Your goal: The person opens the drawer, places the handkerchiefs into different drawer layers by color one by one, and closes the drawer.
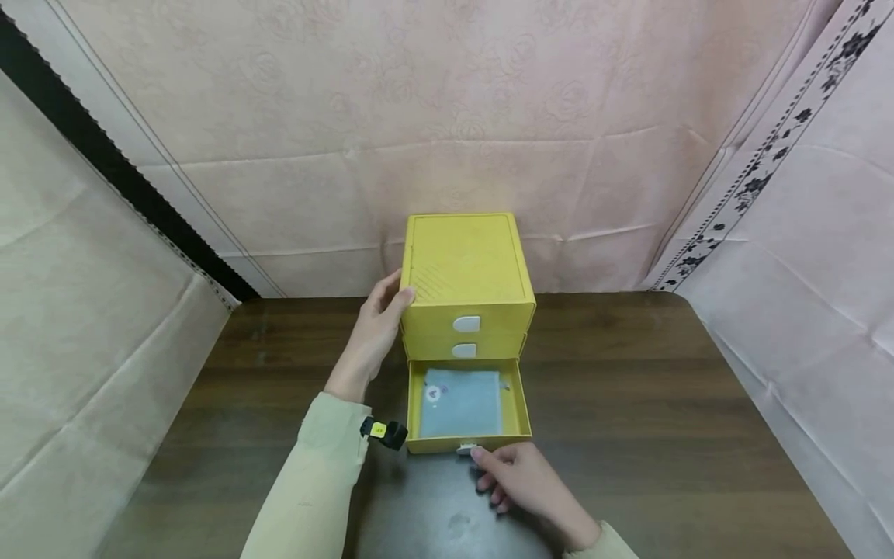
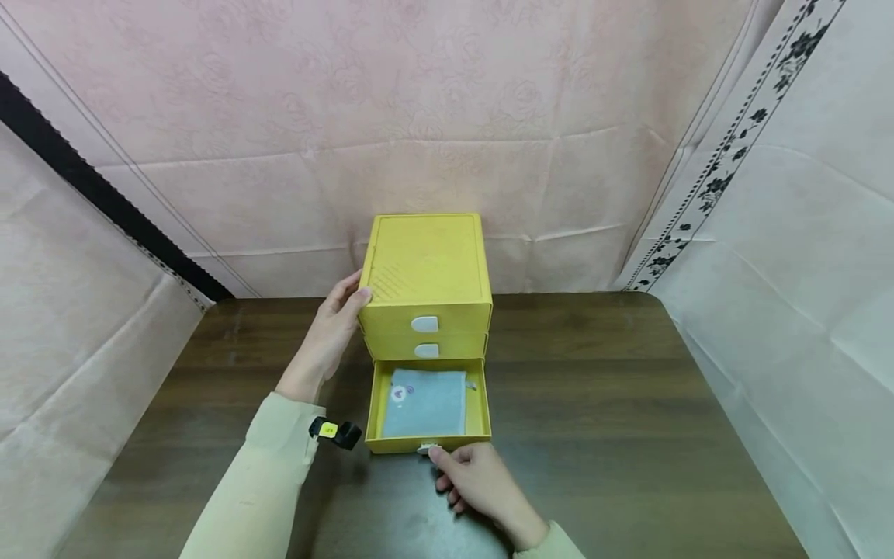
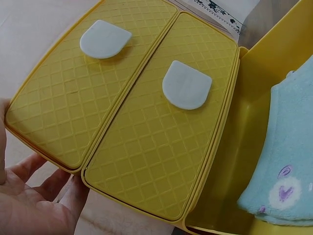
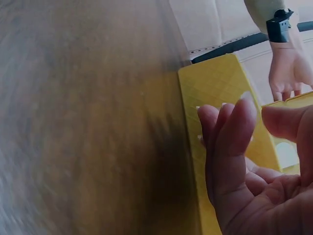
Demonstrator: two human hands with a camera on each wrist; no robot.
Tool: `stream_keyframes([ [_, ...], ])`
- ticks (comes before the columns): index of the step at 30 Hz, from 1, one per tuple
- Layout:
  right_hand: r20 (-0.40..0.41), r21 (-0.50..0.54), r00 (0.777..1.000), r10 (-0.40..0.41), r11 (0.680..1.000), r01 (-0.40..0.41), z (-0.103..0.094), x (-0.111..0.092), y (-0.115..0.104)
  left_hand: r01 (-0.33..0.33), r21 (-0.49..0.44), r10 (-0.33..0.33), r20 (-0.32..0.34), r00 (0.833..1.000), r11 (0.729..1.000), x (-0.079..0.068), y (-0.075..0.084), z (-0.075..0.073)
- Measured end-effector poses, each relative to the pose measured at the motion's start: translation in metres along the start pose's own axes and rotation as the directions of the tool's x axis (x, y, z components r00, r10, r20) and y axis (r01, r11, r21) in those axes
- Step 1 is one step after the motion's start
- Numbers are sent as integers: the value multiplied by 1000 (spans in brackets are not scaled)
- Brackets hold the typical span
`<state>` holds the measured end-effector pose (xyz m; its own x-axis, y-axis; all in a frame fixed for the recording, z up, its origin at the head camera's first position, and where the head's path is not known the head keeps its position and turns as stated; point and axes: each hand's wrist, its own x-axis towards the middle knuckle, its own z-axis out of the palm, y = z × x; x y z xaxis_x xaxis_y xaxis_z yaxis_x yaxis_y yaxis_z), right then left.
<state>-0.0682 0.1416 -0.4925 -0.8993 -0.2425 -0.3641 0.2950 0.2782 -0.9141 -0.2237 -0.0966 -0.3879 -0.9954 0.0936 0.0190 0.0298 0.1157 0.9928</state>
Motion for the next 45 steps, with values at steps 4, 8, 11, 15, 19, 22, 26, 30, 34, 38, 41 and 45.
stream_keyframes([
  [4,-8,42,999,31,999,-31,4,5,7,4,10,-4,3,1000,1000,0,-2,0],
  [8,-10,109,998,56,993,-54,6,9,13,2,11,-2,-2,1000,1000,0,-3,0],
  [11,1,174,997,73,982,-72,7,11,15,2,12,-2,-6,1000,1000,0,-3,0],
  [15,7,235,997,82,968,-82,9,16,14,3,13,-3,-4,1000,1000,1,-2,-1],
  [19,-21,253,997,72,965,-64,11,19,11,4,15,-3,-7,1000,1000,2,-1,0],
  [22,-47,259,997,63,965,-49,11,23,8,5,14,-5,-7,1000,1000,2,0,1],
  [26,-65,268,996,55,963,-35,12,29,6,0,11,0,-7,1000,1000,1,0,1],
  [30,-76,269,995,60,963,-37,14,32,5,-1,13,1,-13,1000,1000,0,0,0],
  [34,-88,263,994,71,964,-45,14,36,4,11,21,-11,-11,1000,1000,-1,0,1],
  [38,-97,266,993,66,963,-38,14,40,4,18,30,-18,-9,1000,999,-1,1,2],
  [41,-95,282,994,57,959,-28,12,46,3,16,30,-16,-20,1000,999,-1,2,2],
  [45,-88,296,994,57,955,-29,7,54,0,35,26,-35,-26,999,999,-1,2,1],
])
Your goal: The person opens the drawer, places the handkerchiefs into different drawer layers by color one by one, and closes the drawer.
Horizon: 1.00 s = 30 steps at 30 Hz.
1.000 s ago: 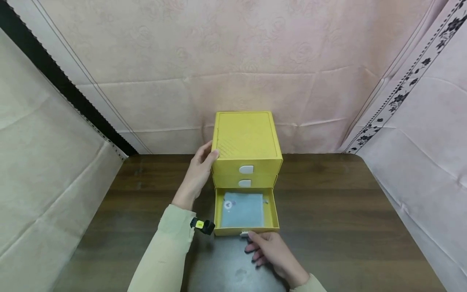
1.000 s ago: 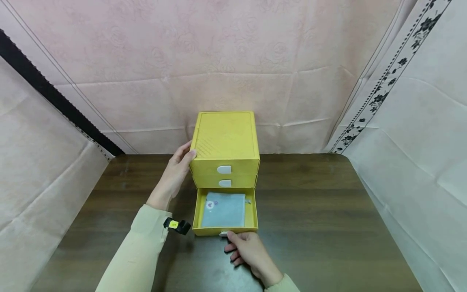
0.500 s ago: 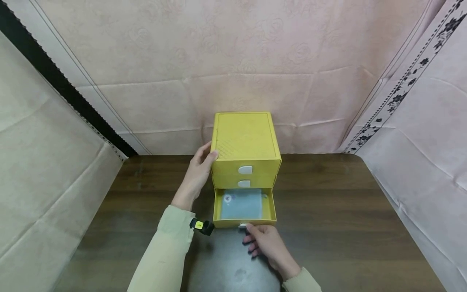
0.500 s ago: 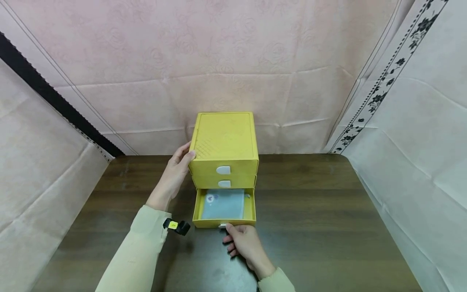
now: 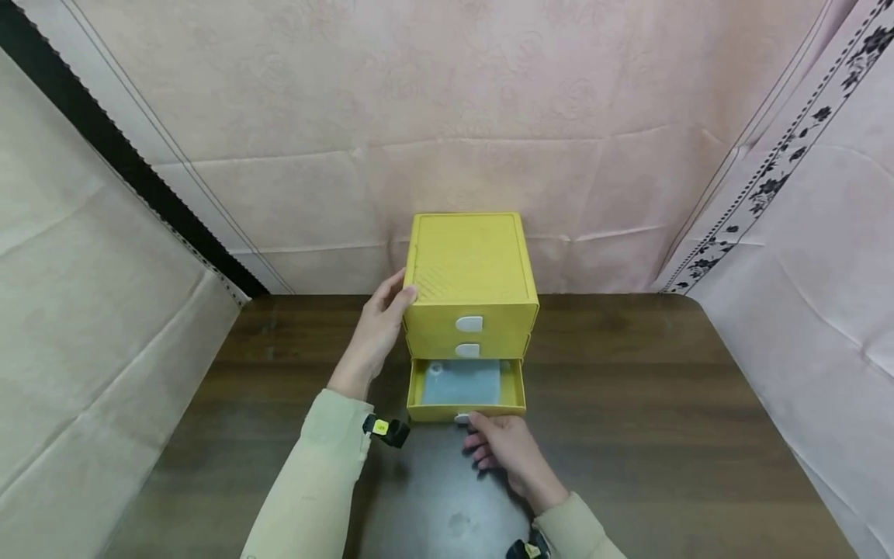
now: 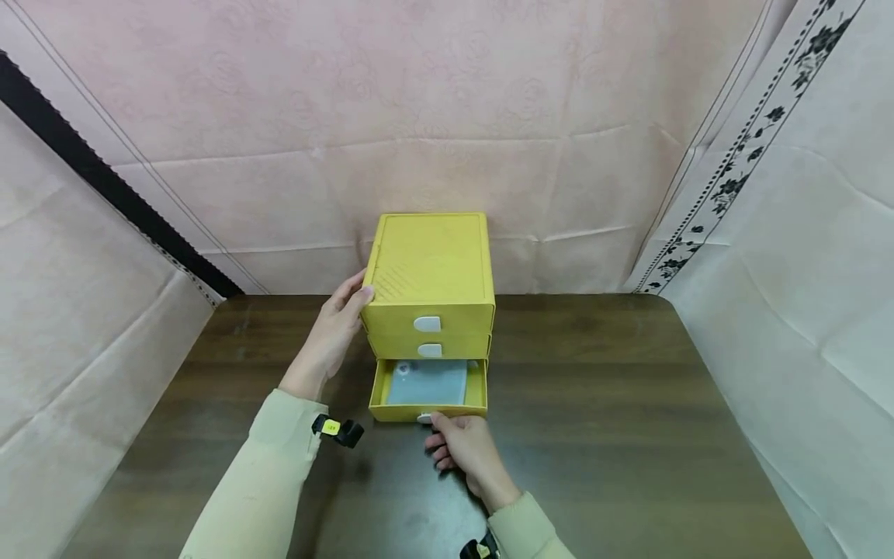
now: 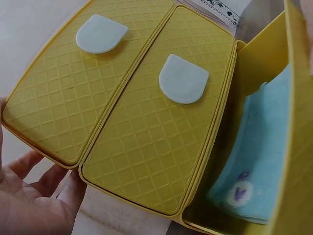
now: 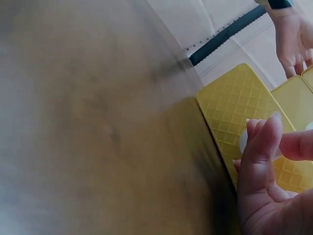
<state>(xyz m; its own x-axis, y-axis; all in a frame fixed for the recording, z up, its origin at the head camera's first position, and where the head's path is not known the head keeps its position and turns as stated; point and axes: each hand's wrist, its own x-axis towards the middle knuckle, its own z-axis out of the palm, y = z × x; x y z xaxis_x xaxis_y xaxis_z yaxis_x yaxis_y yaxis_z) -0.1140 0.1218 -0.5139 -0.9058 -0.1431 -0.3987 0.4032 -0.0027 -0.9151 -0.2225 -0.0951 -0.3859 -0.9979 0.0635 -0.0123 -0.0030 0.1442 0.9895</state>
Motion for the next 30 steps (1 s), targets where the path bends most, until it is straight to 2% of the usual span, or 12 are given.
stream_keyframes([
  [8,1,8,1000,1,1000,-1,0,33,-21,21,0,-21,-5,1000,1000,2,0,-5],
  [14,-22,18,1000,15,1000,-14,-4,51,-31,11,8,-11,-17,1000,1000,-4,-3,-2],
  [20,-49,30,999,11,1000,-10,-20,49,-33,-21,2,21,16,1000,1000,-4,2,14],
  [30,-132,71,991,14,997,-4,-39,39,-27,-23,4,22,67,998,1000,0,-2,33],
])
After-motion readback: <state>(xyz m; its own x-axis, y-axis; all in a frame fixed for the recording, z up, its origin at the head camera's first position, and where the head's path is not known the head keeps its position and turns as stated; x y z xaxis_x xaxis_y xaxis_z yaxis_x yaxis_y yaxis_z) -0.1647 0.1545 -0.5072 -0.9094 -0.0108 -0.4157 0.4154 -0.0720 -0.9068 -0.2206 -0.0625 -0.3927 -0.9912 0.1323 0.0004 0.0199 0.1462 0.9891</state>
